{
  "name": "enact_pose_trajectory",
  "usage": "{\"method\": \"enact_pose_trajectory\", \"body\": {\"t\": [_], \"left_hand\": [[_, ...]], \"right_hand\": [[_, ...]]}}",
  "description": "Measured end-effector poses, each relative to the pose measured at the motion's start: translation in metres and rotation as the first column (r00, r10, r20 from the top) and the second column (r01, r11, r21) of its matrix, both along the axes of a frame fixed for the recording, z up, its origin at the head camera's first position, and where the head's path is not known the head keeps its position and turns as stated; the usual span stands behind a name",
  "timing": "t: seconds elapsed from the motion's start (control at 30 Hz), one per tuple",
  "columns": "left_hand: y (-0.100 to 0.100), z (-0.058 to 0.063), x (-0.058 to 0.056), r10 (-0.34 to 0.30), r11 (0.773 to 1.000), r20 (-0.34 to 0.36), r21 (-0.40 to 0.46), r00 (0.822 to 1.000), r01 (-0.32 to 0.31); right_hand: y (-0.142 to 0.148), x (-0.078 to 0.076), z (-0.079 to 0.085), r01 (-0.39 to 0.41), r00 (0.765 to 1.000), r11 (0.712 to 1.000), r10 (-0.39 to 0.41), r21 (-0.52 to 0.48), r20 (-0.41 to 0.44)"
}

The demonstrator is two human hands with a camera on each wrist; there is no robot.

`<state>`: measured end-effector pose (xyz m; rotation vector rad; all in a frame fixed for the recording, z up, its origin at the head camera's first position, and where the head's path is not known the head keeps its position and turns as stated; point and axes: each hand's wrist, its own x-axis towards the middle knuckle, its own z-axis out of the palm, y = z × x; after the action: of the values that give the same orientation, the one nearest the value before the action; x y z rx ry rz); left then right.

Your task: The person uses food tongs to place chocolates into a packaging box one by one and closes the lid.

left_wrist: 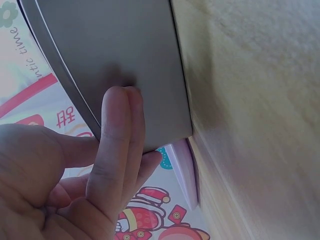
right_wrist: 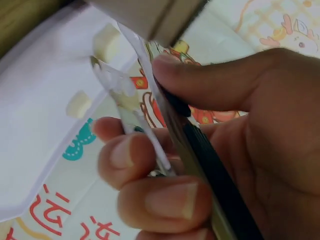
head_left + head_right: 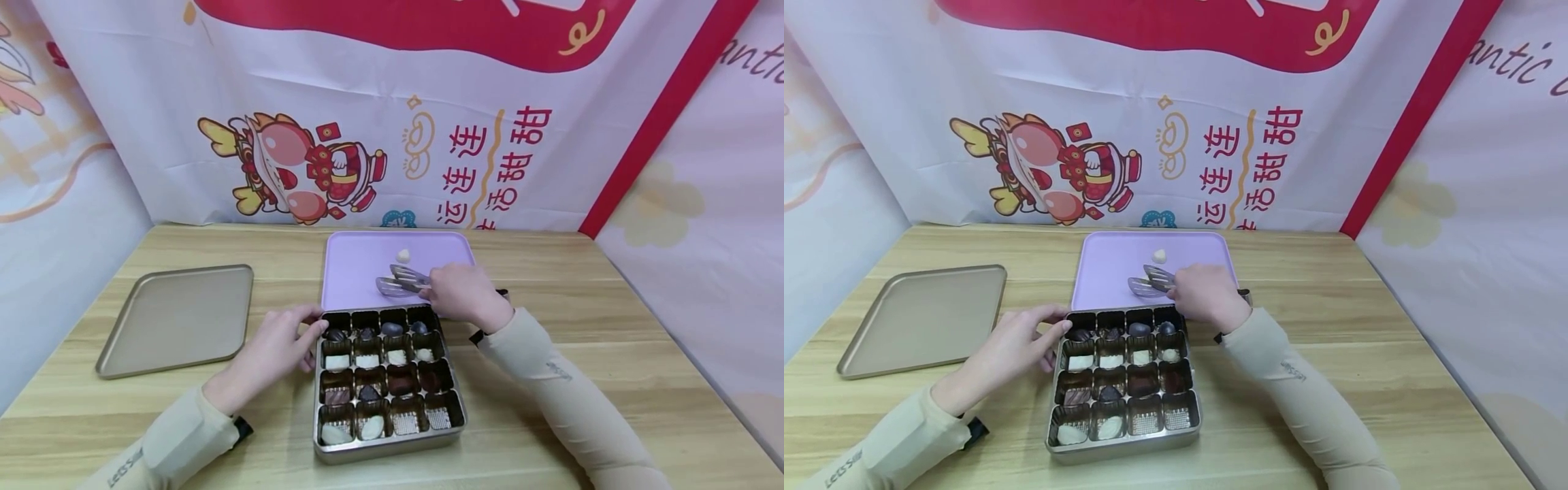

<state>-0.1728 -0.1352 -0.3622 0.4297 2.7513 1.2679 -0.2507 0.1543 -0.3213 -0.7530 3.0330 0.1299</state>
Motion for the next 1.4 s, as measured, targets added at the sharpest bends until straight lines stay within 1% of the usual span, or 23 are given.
{"method": "enact_pose_trajectory", "body": {"t": [0.17, 0.23, 0.37, 0.5, 0.6, 0.73, 0.83, 0.97, 1.03, 1.13, 1.27, 1.33, 1.4], "left_hand": [[0.000, 0.000, 0.000, 0.001, 1.000, -0.001, 0.003, 1.000, -0.001], [0.000, 0.000, 0.000, 0.001, 1.000, -0.003, 0.005, 1.000, -0.001], [0.000, 0.000, 0.000, 0.004, 1.000, -0.003, 0.004, 1.000, -0.004], [0.001, -0.002, 0.000, 0.008, 1.000, 0.001, 0.003, 1.000, -0.008], [0.001, -0.003, 0.001, 0.006, 1.000, 0.005, 0.007, 1.000, -0.006], [0.001, -0.002, 0.001, 0.004, 1.000, 0.008, 0.006, 1.000, -0.004], [0.000, -0.001, 0.001, 0.008, 1.000, 0.010, -0.002, 1.000, -0.008], [-0.001, 0.000, 0.001, 0.015, 1.000, 0.013, -0.013, 1.000, -0.014], [-0.001, 0.001, 0.001, 0.015, 1.000, 0.011, -0.019, 1.000, -0.015], [-0.002, 0.000, 0.001, 0.011, 1.000, 0.005, -0.024, 1.000, -0.011], [-0.002, -0.001, 0.001, 0.009, 1.000, 0.001, -0.020, 1.000, -0.009], [-0.001, -0.001, 0.001, 0.011, 1.000, 0.002, -0.020, 1.000, -0.011], [-0.001, -0.001, 0.001, 0.010, 1.000, 0.001, -0.019, 1.000, -0.010]], "right_hand": [[-0.002, -0.001, -0.006, -0.076, 0.991, 0.997, 0.074, -0.017, -0.110], [-0.002, -0.004, -0.007, -0.099, 0.987, 0.995, 0.095, -0.019, -0.133], [0.003, -0.011, -0.007, -0.127, 0.985, 0.992, 0.124, -0.024, -0.122], [0.013, -0.017, -0.004, -0.129, 0.989, 0.990, 0.125, -0.054, -0.083], [0.024, -0.020, 0.004, -0.141, 0.988, 0.984, 0.134, -0.106, -0.072], [0.042, -0.018, 0.017, -0.212, 0.975, 0.961, 0.196, -0.179, -0.103], [0.056, -0.014, 0.026, -0.289, 0.955, 0.933, 0.266, -0.213, -0.133], [0.068, -0.002, 0.035, -0.386, 0.922, 0.886, 0.363, -0.256, -0.137], [0.070, 0.005, 0.037, -0.437, 0.899, 0.860, 0.414, -0.263, -0.141], [0.071, 0.016, 0.040, -0.513, 0.858, 0.820, 0.486, -0.253, -0.165], [0.071, 0.033, 0.045, -0.591, 0.806, 0.771, 0.558, -0.236, -0.197], [0.070, 0.041, 0.049, -0.618, 0.786, 0.752, 0.585, -0.229, -0.201], [0.070, 0.050, 0.053, -0.636, 0.771, 0.740, 0.605, -0.219, -0.198]]}}
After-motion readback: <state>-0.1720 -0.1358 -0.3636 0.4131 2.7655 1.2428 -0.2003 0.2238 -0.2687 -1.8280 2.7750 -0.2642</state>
